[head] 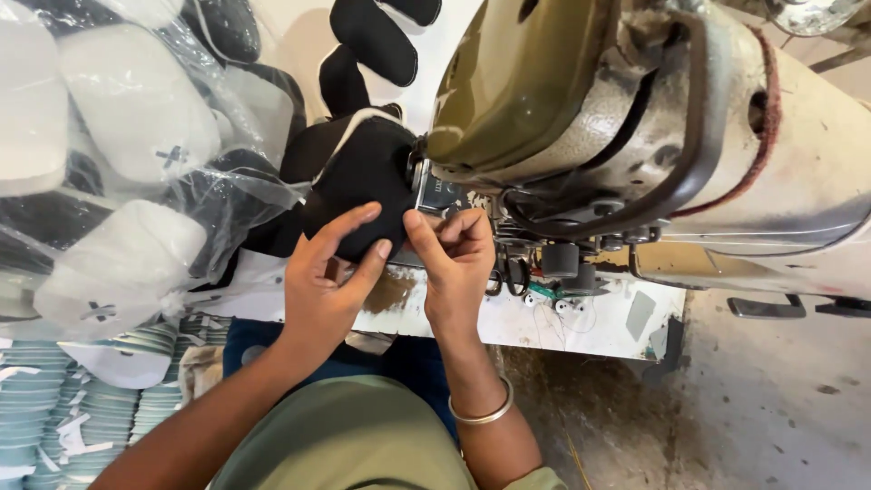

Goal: The person uses a sewing machine to stitch the edges of black shoe parts. They repeatedly pick up a shoe part, guide it under the needle, and sew along the perimeter before placing the finished piece on a pile.

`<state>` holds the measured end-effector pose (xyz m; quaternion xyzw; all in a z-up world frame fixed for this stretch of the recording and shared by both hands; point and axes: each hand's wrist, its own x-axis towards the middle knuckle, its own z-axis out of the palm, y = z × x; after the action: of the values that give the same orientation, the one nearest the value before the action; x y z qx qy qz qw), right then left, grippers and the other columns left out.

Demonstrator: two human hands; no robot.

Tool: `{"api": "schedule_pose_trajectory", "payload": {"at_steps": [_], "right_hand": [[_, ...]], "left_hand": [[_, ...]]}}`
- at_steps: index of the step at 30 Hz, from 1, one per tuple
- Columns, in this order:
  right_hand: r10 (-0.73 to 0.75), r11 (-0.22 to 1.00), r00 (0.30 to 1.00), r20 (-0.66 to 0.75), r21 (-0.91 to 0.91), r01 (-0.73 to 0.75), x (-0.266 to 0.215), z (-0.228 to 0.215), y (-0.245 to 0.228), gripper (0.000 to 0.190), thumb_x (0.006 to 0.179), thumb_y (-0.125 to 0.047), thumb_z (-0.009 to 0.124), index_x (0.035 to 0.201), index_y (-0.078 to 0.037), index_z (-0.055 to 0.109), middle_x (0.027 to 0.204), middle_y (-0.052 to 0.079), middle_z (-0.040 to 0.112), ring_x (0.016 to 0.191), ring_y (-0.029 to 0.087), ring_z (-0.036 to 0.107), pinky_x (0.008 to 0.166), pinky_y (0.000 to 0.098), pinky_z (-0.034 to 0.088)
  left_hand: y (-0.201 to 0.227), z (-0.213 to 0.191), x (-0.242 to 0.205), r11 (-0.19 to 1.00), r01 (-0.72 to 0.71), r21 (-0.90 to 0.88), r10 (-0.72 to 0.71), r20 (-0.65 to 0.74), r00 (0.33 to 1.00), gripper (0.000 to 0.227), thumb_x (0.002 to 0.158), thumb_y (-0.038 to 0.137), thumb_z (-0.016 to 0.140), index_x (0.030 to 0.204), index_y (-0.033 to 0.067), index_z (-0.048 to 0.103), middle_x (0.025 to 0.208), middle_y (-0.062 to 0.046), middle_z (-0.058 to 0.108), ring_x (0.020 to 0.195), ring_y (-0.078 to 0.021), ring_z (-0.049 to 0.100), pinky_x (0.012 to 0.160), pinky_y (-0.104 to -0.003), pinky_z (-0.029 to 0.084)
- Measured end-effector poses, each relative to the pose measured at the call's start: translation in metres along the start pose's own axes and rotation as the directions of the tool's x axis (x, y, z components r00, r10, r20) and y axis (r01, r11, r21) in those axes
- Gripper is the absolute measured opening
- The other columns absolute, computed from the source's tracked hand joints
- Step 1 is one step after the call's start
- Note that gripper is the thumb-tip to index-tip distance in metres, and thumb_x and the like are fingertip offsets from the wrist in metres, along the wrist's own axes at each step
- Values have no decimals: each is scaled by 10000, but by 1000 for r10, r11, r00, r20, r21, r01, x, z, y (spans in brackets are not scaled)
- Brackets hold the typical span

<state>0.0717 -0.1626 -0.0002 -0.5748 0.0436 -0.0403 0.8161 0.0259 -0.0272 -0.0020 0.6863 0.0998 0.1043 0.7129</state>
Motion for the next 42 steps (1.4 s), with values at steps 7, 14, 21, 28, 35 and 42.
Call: {"api": "schedule_pose_trajectory", "payload": {"at_steps": [7,14,21,28,35,42], "right_hand": [[2,1000,999,42,16,-3,-2,-10,-10,326,954,52,755,924,-92,464,886,57,682,796,105,654,770,275,587],[-893,133,437,106,-865,483,17,-158,-79,470,920,-74,881,1189,-29,498,1178,81,559,1044,206,592,903,316,541],[-920,-92,370,126,-990,108,16,-195,-74,337,1133,-252,656,1237,10,471,1241,130,464,1210,286,485,1084,480,407],[-958,-15,267,100,-953,302,23,-158,-97,317,1117,-279,637,1149,11,514,1121,128,531,1089,251,558,1196,516,447],[-254,591,911,326,-694,413,-33,-3,22,296,911,-211,832,1155,-94,712,1092,94,725,992,232,708,862,347,582],[54,574,867,495,-726,378,-35,89,62,608,762,-258,876,1244,31,646,937,191,699,821,298,664,755,361,532]], "left_hand": [[25,8,21,990,-51,-133,56,29,998,397,930,65,751,1317,83,662,1154,-1,674,930,-5,620,747,-187,523],[44,3,48,960,-261,99,255,76,964,409,928,49,737,1324,38,636,1226,-99,709,1110,-127,661,955,-280,507],[36,-3,74,1000,14,-5,-13,111,994,351,952,149,724,1299,105,696,1094,-26,729,735,-67,534,615,-243,443],[7,-25,2,936,-350,45,352,-45,935,375,1037,125,666,1403,64,613,1000,-45,640,840,-110,573,765,-248,493],[-59,-87,-86,958,-72,277,29,156,987,247,957,157,687,1180,68,744,1012,-112,764,849,-220,721,749,-322,563],[-39,-119,-113,955,33,295,-69,112,991,252,953,155,652,1170,74,753,962,-90,785,879,-208,754,792,-323,568]]}}
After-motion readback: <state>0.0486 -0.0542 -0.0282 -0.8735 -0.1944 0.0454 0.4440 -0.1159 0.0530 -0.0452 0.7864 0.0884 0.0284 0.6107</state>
